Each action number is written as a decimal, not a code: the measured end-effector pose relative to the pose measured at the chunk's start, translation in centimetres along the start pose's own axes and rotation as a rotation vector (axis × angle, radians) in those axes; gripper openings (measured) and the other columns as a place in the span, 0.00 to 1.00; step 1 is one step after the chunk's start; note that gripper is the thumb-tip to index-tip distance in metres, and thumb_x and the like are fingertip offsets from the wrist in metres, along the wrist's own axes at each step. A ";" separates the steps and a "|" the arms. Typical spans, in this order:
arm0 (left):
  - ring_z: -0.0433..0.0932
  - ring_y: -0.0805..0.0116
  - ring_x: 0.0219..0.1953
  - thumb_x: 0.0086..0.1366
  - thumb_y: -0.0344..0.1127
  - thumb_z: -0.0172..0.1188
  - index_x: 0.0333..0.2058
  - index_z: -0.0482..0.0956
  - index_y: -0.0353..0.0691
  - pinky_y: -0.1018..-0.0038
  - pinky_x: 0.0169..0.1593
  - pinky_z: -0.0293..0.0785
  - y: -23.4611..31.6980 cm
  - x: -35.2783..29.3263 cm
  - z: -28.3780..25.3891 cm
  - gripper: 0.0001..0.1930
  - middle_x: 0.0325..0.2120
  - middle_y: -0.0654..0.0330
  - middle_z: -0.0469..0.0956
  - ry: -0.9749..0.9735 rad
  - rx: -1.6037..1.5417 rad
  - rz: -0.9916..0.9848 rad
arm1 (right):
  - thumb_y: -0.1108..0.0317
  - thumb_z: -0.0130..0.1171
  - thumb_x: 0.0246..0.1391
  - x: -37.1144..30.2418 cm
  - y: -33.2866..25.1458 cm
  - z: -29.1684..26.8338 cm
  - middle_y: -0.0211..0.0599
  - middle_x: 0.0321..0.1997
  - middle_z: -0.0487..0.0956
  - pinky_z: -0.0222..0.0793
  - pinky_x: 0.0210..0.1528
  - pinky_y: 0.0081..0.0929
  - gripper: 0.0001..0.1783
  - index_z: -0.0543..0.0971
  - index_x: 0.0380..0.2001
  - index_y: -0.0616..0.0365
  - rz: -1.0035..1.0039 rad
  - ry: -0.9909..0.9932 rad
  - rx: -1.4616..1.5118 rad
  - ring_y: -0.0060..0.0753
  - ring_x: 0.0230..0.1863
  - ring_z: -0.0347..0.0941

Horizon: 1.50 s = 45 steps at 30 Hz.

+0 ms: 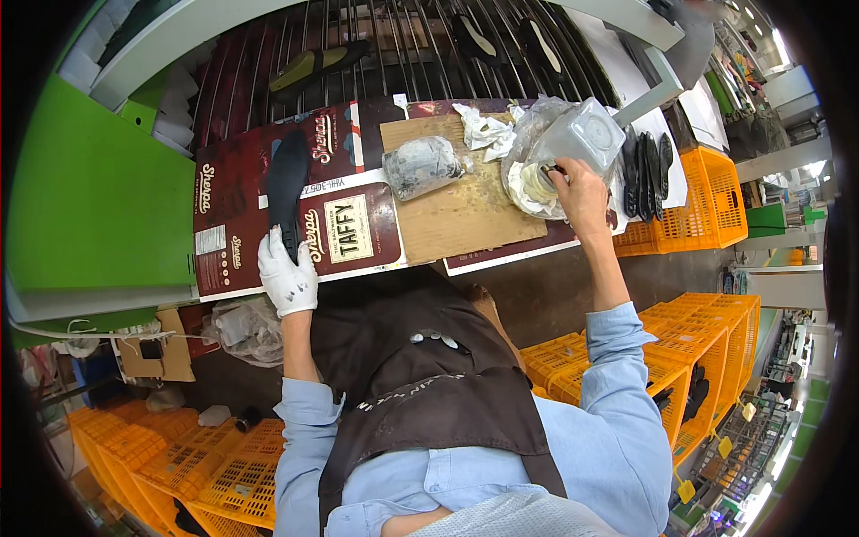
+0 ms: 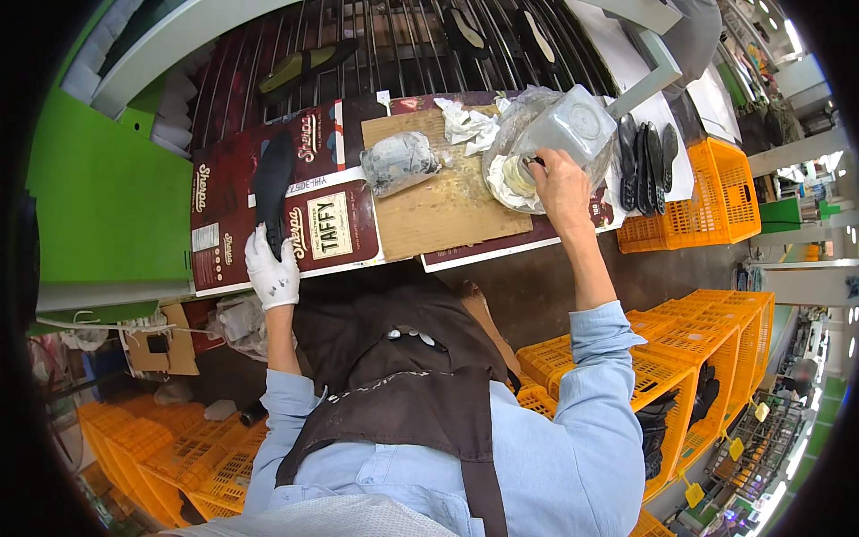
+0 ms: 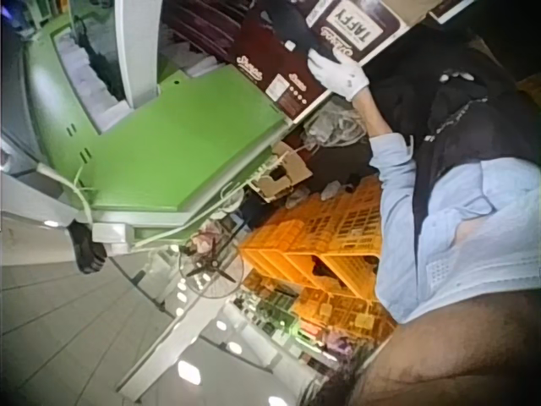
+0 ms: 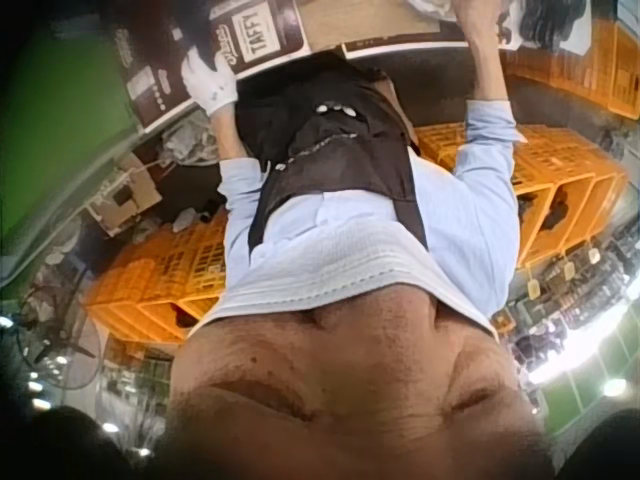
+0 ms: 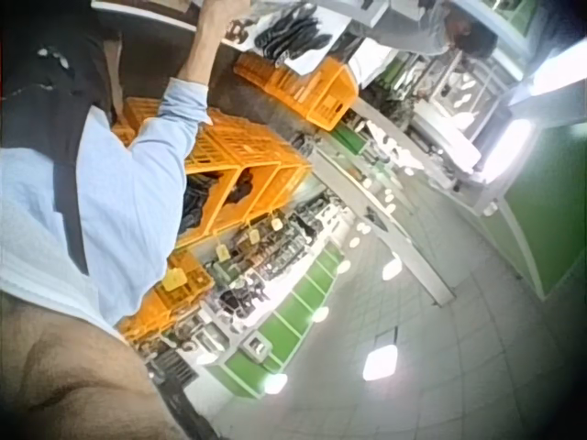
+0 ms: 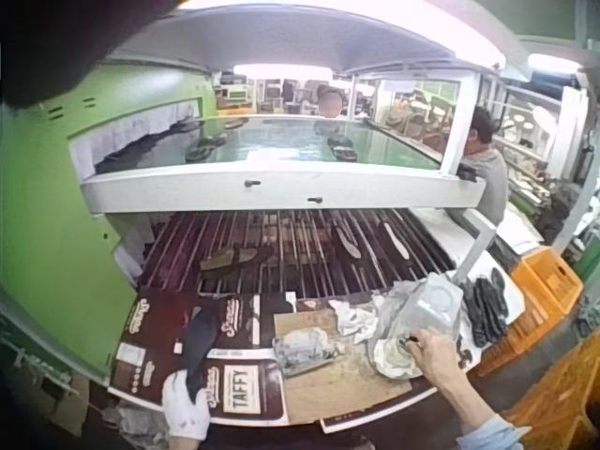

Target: The recorder applies a liquid substance, likely adhesive, to shoe soles using a brush at a manufacturing station.

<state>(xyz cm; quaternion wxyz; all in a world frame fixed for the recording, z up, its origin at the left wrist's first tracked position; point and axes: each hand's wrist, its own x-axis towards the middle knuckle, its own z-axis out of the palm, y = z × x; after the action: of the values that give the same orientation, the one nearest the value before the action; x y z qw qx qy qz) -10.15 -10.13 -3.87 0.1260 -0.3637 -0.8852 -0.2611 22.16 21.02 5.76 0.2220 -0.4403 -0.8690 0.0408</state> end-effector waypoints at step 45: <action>0.79 0.65 0.33 0.62 0.28 0.57 0.55 0.62 0.41 0.72 0.36 0.79 11.6 2.0 -5.8 0.23 0.38 0.56 0.75 -0.801 -1.821 -0.649 | 0.72 0.59 0.57 -3.3 3.8 3.3 0.24 0.31 0.75 0.59 0.26 0.11 0.12 0.75 0.45 0.61 0.440 0.248 1.153 0.11 0.26 0.64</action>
<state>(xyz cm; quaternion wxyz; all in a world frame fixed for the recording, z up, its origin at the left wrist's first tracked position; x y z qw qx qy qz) -3.16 -5.21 6.07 -0.5745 -0.1258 -0.3859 -0.7108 25.31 21.18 0.65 0.5092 -0.4198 -0.5641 0.4963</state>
